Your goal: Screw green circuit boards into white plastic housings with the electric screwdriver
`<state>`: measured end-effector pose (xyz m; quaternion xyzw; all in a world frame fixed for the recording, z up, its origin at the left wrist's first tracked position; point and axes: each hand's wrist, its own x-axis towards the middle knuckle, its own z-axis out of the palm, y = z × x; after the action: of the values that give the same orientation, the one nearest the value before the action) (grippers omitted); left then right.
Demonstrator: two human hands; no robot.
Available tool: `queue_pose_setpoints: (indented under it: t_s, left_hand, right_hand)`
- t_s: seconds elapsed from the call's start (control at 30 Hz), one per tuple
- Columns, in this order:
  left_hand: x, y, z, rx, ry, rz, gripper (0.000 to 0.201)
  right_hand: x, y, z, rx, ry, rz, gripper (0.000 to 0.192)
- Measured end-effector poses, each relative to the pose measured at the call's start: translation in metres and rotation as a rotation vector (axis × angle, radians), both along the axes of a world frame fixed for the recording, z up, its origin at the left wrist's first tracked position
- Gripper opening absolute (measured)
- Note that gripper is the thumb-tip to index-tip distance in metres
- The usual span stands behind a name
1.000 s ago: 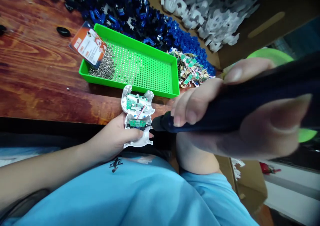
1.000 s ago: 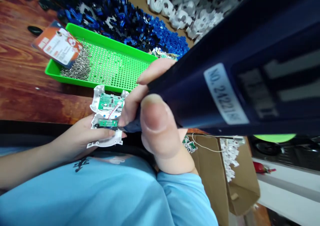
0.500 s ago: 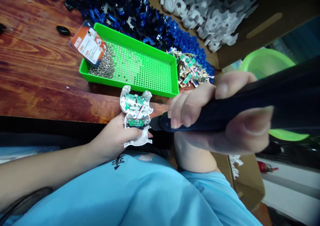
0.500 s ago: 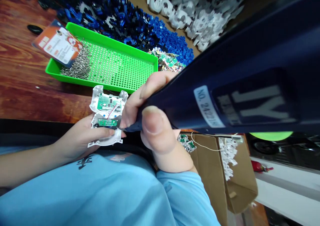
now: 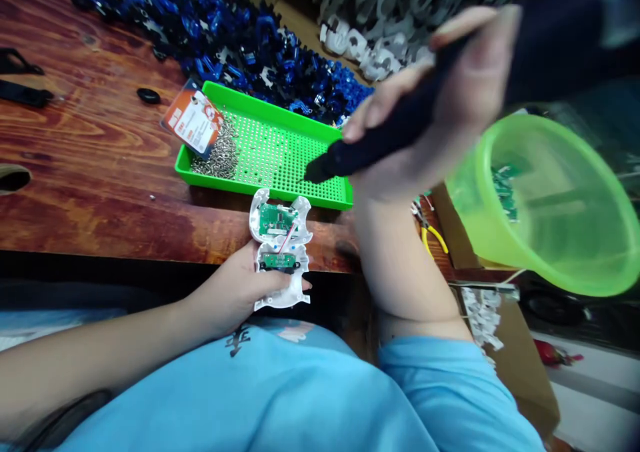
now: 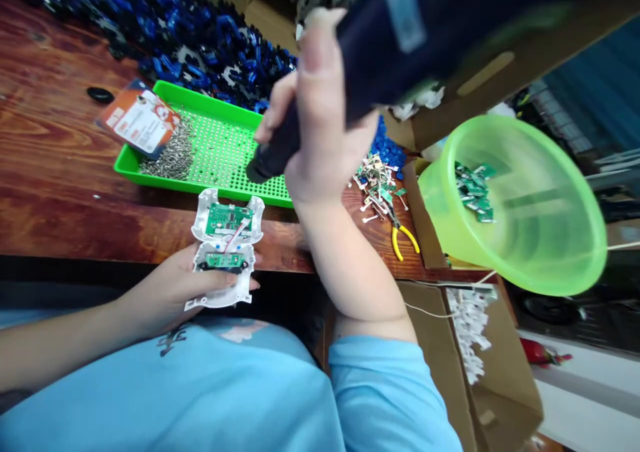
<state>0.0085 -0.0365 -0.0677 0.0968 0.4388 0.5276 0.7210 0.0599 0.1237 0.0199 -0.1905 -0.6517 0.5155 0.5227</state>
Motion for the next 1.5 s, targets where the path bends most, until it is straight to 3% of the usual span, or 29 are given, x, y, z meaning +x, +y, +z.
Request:
queue_pose_setpoints:
  t_s: [0.1, 0.2, 0.6, 0.7, 0.9, 1.1, 1.3, 1.5]
  left_hand:
    - [-0.001, 0.000, -0.001, 0.015, 0.022, -0.027, 0.036]
    - [-0.003, -0.001, -0.002, 0.025, 0.017, -0.049, 0.031]
    - [-0.005, 0.001, -0.003, 0.023, -0.038, -0.072, 0.031]
    - [-0.005, 0.001, -0.004, 0.032, -0.052, -0.072, 0.034]
    - [-0.004, 0.002, -0.006, 0.041, -0.066, -0.060, 0.032]
    - [-0.005, 0.000, -0.008, 0.046, -0.066, -0.060, 0.030]
    - [-0.003, 0.000, -0.007, 0.045, -0.085, -0.055, 0.028]
    - [-0.004, 0.002, -0.005, 0.043, -0.060, -0.052, 0.026]
  right_hand:
    - [-0.029, 0.017, -0.018, 0.118, 0.186, 0.001, 0.019]
    - [-0.044, 0.026, -0.029, 0.112, 0.081, 0.041, 0.035]
    - [-0.059, 0.035, -0.042, 0.043, 0.135, 0.079, 0.057]
    - [-0.054, 0.033, -0.040, 0.080, 0.115, 0.127, 0.053]
    - [-0.049, 0.028, -0.038, 0.090, 0.109, 0.078, 0.035]
    - [-0.035, 0.012, -0.014, 0.112, 0.363, 0.016, 0.012]
    - [-0.007, -0.031, 0.018, -0.045, 0.028, 0.115, 0.043]
    - [-0.008, -0.039, 0.007, -0.056, 0.031, 0.179, 0.048]
